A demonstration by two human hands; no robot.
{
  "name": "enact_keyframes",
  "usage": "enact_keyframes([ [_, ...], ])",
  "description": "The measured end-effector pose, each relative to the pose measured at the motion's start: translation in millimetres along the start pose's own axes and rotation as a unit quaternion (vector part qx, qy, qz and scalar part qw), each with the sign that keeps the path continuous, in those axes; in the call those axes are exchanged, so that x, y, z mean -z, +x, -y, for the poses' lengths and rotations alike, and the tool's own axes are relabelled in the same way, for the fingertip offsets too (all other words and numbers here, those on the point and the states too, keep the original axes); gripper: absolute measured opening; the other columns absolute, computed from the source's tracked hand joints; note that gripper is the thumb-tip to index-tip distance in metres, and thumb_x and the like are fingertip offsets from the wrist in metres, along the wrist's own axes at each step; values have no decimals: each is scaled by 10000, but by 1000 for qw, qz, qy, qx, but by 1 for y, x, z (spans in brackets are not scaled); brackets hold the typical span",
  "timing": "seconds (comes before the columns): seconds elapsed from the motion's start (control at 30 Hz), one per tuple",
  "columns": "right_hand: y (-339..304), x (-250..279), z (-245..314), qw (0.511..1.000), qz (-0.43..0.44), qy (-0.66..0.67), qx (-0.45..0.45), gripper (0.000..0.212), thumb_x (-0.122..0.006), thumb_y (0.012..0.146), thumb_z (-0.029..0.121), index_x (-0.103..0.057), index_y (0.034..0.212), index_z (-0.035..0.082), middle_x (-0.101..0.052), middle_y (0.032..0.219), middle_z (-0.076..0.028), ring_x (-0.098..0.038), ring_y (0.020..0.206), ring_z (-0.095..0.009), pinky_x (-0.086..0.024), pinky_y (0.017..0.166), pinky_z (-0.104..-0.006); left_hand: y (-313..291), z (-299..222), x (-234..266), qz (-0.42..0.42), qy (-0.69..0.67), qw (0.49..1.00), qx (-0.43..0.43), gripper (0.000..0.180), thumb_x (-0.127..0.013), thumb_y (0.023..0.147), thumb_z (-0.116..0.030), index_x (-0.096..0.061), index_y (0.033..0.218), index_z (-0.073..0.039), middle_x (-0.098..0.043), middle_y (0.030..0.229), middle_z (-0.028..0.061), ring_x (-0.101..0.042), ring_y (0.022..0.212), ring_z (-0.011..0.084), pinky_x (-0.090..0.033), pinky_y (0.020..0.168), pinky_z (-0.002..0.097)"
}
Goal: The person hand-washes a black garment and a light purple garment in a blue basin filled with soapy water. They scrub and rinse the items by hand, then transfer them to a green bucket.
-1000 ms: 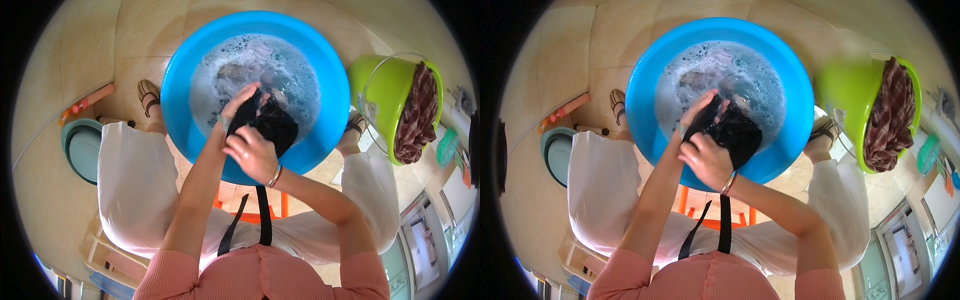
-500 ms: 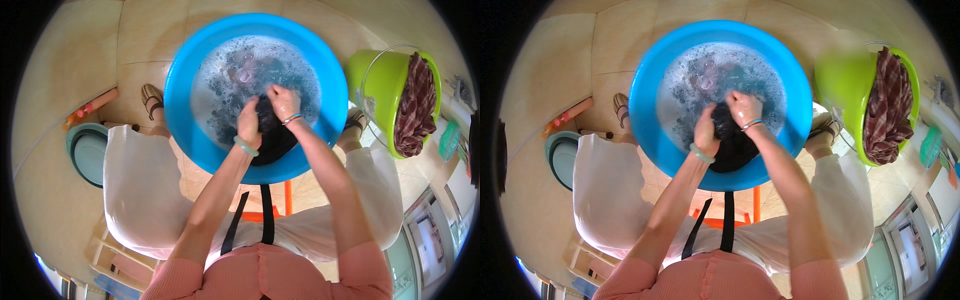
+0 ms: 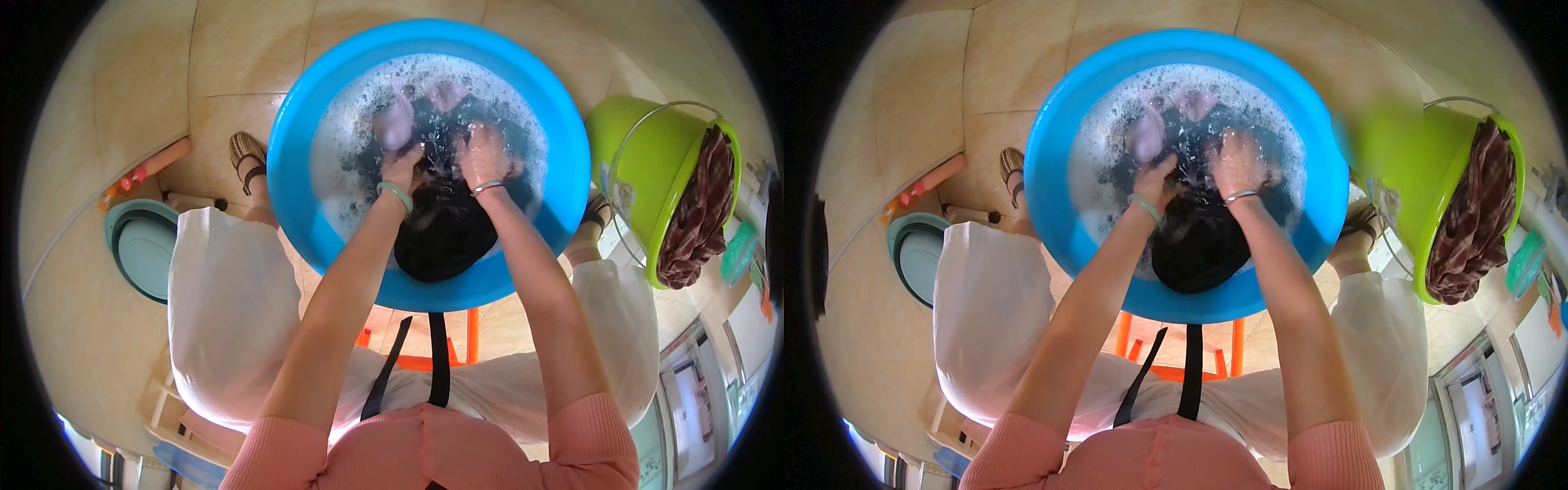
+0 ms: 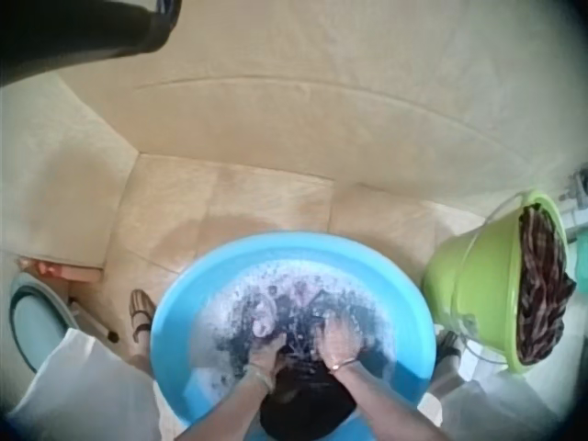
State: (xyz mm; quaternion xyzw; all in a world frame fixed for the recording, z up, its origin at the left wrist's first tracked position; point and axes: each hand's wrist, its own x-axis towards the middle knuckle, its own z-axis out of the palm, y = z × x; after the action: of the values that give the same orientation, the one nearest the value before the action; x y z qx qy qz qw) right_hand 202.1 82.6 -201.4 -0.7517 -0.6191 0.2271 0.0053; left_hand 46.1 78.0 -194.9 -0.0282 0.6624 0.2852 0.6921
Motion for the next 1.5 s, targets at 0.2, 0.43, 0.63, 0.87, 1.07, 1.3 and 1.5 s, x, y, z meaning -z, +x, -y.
enact_keyframes([
  [0.2,-77,75,62,930,-67,207,296,129,-680,725,212,-591,775,133,-502,833,-34,-562,784,-225,-480,628,-360,-39,-26,-1,266,-124,954,67,346,-594,926,-269,-533,1228,-113,-602,1106,95,-595,914,208,-485,836,334],
  [0.43,-117,125,109,907,-89,269,312,242,-790,651,270,-596,660,126,-505,822,-5,-530,686,-159,-439,546,-288,-84,-12,-11,343,-162,915,140,307,-481,946,-496,-575,997,-209,-537,930,76,-492,734,184,-448,601,316],
  [0.63,-88,110,103,886,-209,310,275,259,-764,677,191,-516,631,133,-506,704,-12,-561,568,-159,-441,465,-295,-115,-19,-27,264,-153,952,-8,289,-449,992,-387,-553,1042,-123,-553,868,24,-528,764,142,-469,658,292],
  [0.87,-23,40,-1,970,-104,209,71,248,-539,903,281,-600,758,89,-637,759,-117,-616,685,-374,-489,586,-470,-86,-2,-38,4,-33,999,-5,197,-586,892,-311,-564,909,-116,-589,846,23,-575,885,164,-472,788,357],
  [1.07,-11,22,-15,978,-147,123,84,297,-625,875,343,-588,1010,81,-553,1017,-162,-559,871,-393,-465,709,-463,-37,-7,-4,53,-120,991,-22,402,-600,923,-255,-460,1286,-155,-558,1220,55,-539,1118,229,-420,964,406],
  [1.3,-5,3,-11,997,-43,27,53,241,-641,842,305,-616,990,116,-537,926,-114,-582,859,-307,-506,712,-415,-4,2,4,41,-33,999,-6,495,-628,901,-163,-418,1349,-172,-558,1212,70,-557,1070,254,-476,806,435],
  [1.5,-79,80,63,938,-27,267,217,151,-688,772,234,-611,812,111,-522,890,-58,-571,805,-253,-483,657,-391,-23,-19,10,299,-164,928,154,467,-605,914,-241,-433,1343,-175,-618,1118,72,-612,935,222,-512,784,358],
])
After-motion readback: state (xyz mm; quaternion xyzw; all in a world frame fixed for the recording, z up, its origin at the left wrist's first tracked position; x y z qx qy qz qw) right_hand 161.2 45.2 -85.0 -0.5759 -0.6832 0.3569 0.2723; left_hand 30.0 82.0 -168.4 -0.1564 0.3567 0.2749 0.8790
